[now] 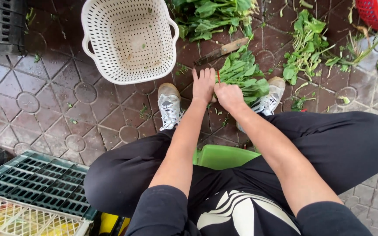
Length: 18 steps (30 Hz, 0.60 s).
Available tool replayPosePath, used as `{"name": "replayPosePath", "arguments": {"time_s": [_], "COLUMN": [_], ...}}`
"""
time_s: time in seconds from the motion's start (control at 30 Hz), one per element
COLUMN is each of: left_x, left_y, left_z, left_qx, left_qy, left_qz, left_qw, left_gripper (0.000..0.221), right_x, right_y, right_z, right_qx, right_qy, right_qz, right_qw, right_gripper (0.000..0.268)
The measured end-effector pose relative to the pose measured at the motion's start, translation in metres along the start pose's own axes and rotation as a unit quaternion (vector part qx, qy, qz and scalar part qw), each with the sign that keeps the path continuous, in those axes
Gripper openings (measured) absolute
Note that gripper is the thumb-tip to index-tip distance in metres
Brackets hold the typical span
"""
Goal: Trimming the ends of leafy green vegetables with a knife and tying them into bundles with string.
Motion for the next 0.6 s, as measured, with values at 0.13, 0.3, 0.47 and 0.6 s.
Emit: {"name": "replayPosePath", "arguments": {"time_s": [0.13,0.3,0.47,0.6], "left_x": [-0.014,0.000,-0.058,0.010], "left_y": [0.003,0.002,0.006,0.005], "left_z": [-0.001,-0.006,-0.022,-0.038], "left_qx": [0.009,0.012,0.102,0.206], "left_qy": [-0.001,-0.001,-0.013,-0.056], "left_qz": [-0.053,-0.060,0.004,0.008], "left_qw": [0.999,0.998,0.995,0.977], "left_gripper": [0.058,0.053,0.058,0.051], "right_x": [-0.011,0.043,0.060,0.113], "right_y": [0.000,0.006,0.013,0.027], "right_z": [-0.008,0.010,0.004,-0.009], "right_qx": [0.034,0.017,-0.055,-0.070], "right_qy": [-0.029,-0.042,-0.013,0.005], "right_qz": [-0.043,-0.009,0.021,0.066], "right_qw": [0.998,0.999,0.998,0.995], "right_gripper": [0.018,0.015,0.018,0.018]}}
Point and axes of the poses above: each hand's wrist, its own y-axis towards the middle knuckle, its own x-axis out of the back of the hand, z = x × y, the point moved 1 cm from there along y, towards the middle knuckle, and after that the axes turned 6 degrees about -z, right-handed, at the moved point
